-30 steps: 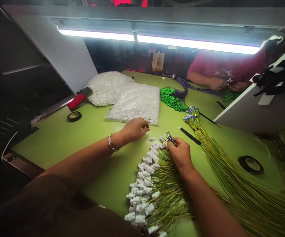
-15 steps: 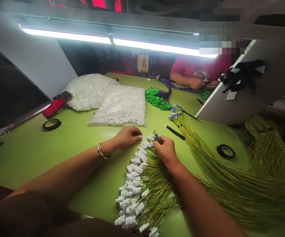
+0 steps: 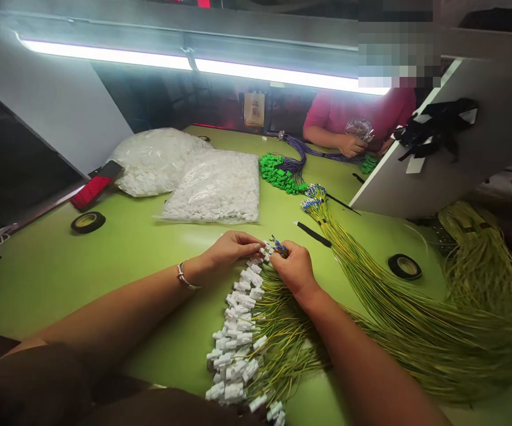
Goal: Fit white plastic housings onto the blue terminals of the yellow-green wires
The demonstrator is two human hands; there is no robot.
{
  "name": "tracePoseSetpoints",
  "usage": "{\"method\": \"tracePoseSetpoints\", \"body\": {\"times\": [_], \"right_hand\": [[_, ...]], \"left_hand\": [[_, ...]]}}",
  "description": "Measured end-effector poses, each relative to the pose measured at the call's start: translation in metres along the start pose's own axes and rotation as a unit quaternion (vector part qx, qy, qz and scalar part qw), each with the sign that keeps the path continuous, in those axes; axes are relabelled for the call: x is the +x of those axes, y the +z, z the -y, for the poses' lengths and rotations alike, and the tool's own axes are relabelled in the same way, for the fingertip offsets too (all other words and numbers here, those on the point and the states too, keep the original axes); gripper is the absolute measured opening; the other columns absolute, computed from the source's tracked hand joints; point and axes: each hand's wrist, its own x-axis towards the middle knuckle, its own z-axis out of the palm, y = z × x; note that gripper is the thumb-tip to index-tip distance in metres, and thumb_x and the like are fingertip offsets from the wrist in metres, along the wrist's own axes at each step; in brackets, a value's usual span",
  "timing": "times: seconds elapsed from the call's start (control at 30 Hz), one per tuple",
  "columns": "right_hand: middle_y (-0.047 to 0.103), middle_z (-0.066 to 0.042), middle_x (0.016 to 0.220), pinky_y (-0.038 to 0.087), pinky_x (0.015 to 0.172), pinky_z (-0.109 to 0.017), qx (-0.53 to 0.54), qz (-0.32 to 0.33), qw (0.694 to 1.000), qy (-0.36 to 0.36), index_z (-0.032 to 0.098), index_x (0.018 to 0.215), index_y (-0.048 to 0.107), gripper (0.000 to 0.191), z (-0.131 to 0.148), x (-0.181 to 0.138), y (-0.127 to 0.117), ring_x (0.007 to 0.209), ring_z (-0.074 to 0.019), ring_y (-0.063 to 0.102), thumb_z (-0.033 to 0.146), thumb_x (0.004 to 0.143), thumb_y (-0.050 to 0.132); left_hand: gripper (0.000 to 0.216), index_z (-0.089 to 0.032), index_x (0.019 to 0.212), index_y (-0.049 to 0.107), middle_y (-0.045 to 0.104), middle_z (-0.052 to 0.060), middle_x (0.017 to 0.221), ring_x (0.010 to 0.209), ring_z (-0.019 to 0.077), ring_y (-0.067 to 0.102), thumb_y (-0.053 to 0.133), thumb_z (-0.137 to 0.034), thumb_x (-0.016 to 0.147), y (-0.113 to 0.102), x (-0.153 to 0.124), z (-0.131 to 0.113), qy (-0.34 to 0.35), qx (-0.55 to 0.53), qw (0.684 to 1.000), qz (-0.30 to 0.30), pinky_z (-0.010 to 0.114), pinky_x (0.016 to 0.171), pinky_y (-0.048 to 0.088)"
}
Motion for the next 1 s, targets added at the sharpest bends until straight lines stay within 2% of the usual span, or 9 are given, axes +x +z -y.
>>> {"method": "tracePoseSetpoints", "body": {"times": [0.1, 0.27, 0.5, 0.7, 0.83, 1.0], "right_hand": [[0.033, 0.006, 0.050, 0.025, 0.049, -0.024, -0.018, 0.007, 1.000, -0.009, 0.019, 0.051, 0.041, 0.017, -0.001, -0.001, 0.000, 0.052, -0.0091, 0.030, 0.029, 0.062, 0.050], [0.034, 0.005, 0.051, 0.026, 0.050, -0.024, -0.020, 0.011, 1.000, -0.003, 0.019, 0.052, 0.042, 0.016, -0.001, -0.001, -0.002, 0.052, -0.0095, 0.031, 0.029, 0.062, 0.049], [0.032, 0.006, 0.051, 0.025, 0.050, -0.024, -0.040, 0.018, 0.999, -0.013, 0.020, 0.051, 0.039, 0.018, -0.002, 0.000, -0.001, 0.052, -0.0091, 0.030, 0.029, 0.062, 0.051], [0.034, 0.005, 0.052, 0.025, 0.049, -0.023, 0.055, 0.050, 0.997, 0.012, 0.019, 0.053, 0.044, 0.015, -0.001, -0.001, -0.001, 0.053, -0.0090, 0.029, 0.028, 0.061, 0.052], [0.037, 0.005, 0.055, 0.027, 0.050, -0.023, 0.117, 0.080, 0.990, 0.015, 0.017, 0.058, 0.049, 0.017, -0.004, 0.000, -0.001, 0.054, -0.0089, 0.031, 0.031, 0.065, 0.055], [0.040, 0.004, 0.056, 0.029, 0.050, -0.023, 0.111, 0.071, 0.991, 0.007, 0.016, 0.061, 0.052, 0.020, -0.003, -0.003, 0.000, 0.054, -0.0091, 0.033, 0.034, 0.069, 0.057]], "left_hand": [[0.039, -0.007, 0.083, 0.070, 0.070, 0.008, 0.071, 0.064, 0.0130, 0.064, 0.083, -0.032, 0.055, 0.000, 0.001, 0.002, 0.020, 0.000, 1.000, 0.005, 0.025, 0.067, 0.051], [0.039, -0.009, 0.083, 0.068, 0.069, 0.006, 0.069, 0.058, 0.0112, 0.062, 0.085, -0.027, 0.052, -0.001, -0.001, 0.000, 0.015, -0.018, 0.999, -0.028, 0.024, 0.062, 0.049], [0.034, -0.009, 0.080, 0.069, 0.068, 0.005, 0.070, 0.060, 0.0107, 0.061, 0.083, -0.025, 0.054, -0.003, 0.001, 0.001, 0.047, -0.003, 0.999, 0.001, 0.025, 0.064, 0.048], [0.027, -0.009, 0.073, 0.069, 0.067, 0.005, 0.070, 0.063, 0.0106, 0.060, 0.082, -0.023, 0.054, 0.001, 0.002, 0.004, 0.081, 0.039, 0.996, -0.006, 0.025, 0.066, 0.047], [0.028, -0.010, 0.072, 0.067, 0.067, 0.004, 0.069, 0.063, 0.0111, 0.060, 0.083, -0.023, 0.053, 0.007, -0.001, 0.008, 0.079, -0.001, 0.997, -0.026, 0.027, 0.069, 0.047], [0.027, -0.010, 0.069, 0.067, 0.066, 0.004, 0.069, 0.064, 0.0107, 0.059, 0.083, -0.022, 0.051, 0.013, -0.003, 0.011, 0.088, -0.030, 0.994, -0.056, 0.026, 0.068, 0.046]]}}
